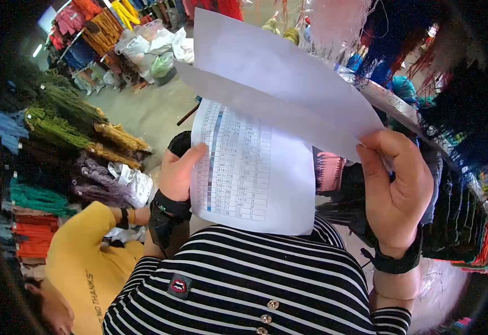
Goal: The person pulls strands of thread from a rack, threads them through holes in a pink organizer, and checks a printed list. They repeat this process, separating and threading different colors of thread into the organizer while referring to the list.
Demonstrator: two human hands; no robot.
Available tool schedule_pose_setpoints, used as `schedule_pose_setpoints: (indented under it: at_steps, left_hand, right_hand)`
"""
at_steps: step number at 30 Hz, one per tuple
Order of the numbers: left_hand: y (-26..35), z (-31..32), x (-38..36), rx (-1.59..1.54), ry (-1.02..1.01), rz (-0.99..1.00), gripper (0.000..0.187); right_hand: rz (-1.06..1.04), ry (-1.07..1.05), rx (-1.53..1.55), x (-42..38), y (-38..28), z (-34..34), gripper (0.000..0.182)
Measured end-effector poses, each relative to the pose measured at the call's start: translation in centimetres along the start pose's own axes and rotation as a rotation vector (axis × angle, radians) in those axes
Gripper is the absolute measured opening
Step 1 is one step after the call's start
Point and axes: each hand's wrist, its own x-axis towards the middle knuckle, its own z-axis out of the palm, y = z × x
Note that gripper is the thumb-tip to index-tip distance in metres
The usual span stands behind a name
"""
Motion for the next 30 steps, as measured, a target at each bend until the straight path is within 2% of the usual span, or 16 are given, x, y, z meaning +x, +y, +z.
schedule_pose_setpoints:
  at_steps: [4,7,12,30]
  left_hand:
    - [0.1,-0.1,0.9,0.012,0.004,0.015,0.02]
    - [1.2,0.0,2.3,0.01,-0.025,0.05,0.02]
    - [1.5,-1.4,4.2,0.049,-0.072,0.022,0.02]
    - [1.4,-1.0,4.0,-0.006,-0.057,0.048,0.019]
  right_hand:
    - [0.068,0.006,0.036,0.0,0.0,0.6,0.013]
    - [0.009,-0.011,-0.013,1.0,0.4,0.6,0.013]
    - [0.106,0.009,0.042,1.9,0.4,1.6,0.012]
    - [0.148,0.011,0.039,2.1,0.6,2.7,0.01]
